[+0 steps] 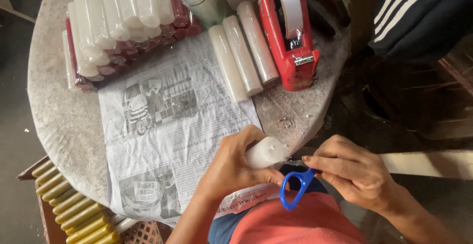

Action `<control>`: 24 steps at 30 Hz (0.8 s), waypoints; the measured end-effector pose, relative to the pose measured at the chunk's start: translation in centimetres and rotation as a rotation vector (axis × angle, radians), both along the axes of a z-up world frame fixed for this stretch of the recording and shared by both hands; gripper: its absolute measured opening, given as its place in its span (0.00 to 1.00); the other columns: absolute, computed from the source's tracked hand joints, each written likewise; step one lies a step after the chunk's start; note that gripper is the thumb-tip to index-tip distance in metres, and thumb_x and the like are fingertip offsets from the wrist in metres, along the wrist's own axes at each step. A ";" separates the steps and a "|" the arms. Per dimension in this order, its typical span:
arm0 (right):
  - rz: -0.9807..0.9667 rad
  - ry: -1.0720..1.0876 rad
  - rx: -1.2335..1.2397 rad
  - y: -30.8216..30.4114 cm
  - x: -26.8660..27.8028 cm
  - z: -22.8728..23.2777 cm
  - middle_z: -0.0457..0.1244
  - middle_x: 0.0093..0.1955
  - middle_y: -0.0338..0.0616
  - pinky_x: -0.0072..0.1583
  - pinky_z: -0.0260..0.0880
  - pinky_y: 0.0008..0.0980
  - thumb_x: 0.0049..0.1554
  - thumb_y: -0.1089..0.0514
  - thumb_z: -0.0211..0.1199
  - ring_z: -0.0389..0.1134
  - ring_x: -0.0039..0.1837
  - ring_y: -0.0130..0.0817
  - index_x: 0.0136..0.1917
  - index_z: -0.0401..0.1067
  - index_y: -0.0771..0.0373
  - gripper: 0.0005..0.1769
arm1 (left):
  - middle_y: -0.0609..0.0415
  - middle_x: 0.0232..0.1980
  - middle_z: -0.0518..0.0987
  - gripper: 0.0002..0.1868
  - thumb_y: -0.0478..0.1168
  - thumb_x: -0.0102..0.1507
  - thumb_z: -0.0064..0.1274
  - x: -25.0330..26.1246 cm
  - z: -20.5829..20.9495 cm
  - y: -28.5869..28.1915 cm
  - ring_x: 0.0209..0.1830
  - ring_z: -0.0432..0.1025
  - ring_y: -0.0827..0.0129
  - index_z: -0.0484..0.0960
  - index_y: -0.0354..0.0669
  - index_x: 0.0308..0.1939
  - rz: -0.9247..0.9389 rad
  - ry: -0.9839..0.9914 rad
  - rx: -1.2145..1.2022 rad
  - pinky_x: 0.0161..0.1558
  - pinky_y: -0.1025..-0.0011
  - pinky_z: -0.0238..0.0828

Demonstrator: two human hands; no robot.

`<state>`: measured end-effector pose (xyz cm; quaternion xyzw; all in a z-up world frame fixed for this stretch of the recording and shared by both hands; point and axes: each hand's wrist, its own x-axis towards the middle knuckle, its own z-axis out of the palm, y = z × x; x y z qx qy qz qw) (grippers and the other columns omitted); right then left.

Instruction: The person picks up candles, trims the wicks using scissors, and wraps them individually in sheets of newspaper.

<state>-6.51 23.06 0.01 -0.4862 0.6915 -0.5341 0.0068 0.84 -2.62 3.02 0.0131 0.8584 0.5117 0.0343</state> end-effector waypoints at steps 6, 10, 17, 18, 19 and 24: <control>-0.036 0.101 0.041 -0.3 -0.3 0.6 0.67 0.49 0.48 0.50 0.74 0.31 0.59 0.64 0.61 0.68 0.45 0.39 0.59 0.73 0.65 0.14 | 0.52 0.49 0.84 0.29 0.64 0.64 0.49 0.2 1.9 0.4 0.41 0.81 0.60 0.76 0.49 0.58 -0.120 0.095 -0.166 0.41 0.67 0.73; -0.001 0.105 0.023 -0.4 -0.2 1.2 0.67 0.49 0.47 0.50 0.73 0.33 0.58 0.65 0.64 0.67 0.45 0.39 0.59 0.73 0.65 0.15 | 0.53 0.43 0.81 0.29 0.65 0.66 0.44 0.5 1.5 0.6 0.36 0.77 0.58 0.74 0.48 0.58 -0.118 0.057 -0.181 0.40 0.62 0.69; -0.053 0.156 0.026 -1.0 -0.2 1.1 0.65 0.47 0.45 0.51 0.73 0.33 0.58 0.67 0.64 0.67 0.45 0.39 0.57 0.74 0.66 0.13 | 0.62 0.27 0.79 0.17 0.55 0.55 0.65 1.0 -1.4 0.9 0.23 0.76 0.61 0.77 0.56 0.39 0.039 0.042 -0.306 0.27 0.64 0.65; -0.062 0.162 0.022 -1.1 -0.2 1.2 0.65 0.47 0.45 0.51 0.74 0.32 0.57 0.68 0.65 0.66 0.45 0.38 0.56 0.74 0.66 0.12 | 0.61 0.27 0.79 0.14 0.48 0.55 0.64 1.0 -1.6 0.9 0.23 0.76 0.62 0.77 0.55 0.39 0.019 0.099 -0.280 0.27 0.64 0.65; -0.063 0.161 0.022 -1.1 -0.2 0.9 0.65 0.47 0.45 0.51 0.74 0.32 0.57 0.68 0.65 0.66 0.45 0.38 0.56 0.74 0.66 0.12 | 0.61 0.27 0.79 0.14 0.48 0.55 0.64 0.9 -1.3 0.9 0.23 0.76 0.62 0.77 0.55 0.39 0.018 0.098 -0.280 0.27 0.64 0.65; -0.152 0.164 0.042 -0.8 -0.9 0.3 0.66 0.50 0.50 0.53 0.72 0.37 0.60 0.66 0.60 0.67 0.48 0.44 0.59 0.74 0.69 0.13 | 0.64 0.25 0.74 0.10 0.34 0.52 0.60 0.6 1.0 1.2 0.24 0.68 0.78 0.75 0.51 0.32 -0.095 -0.069 -0.004 0.28 0.74 0.63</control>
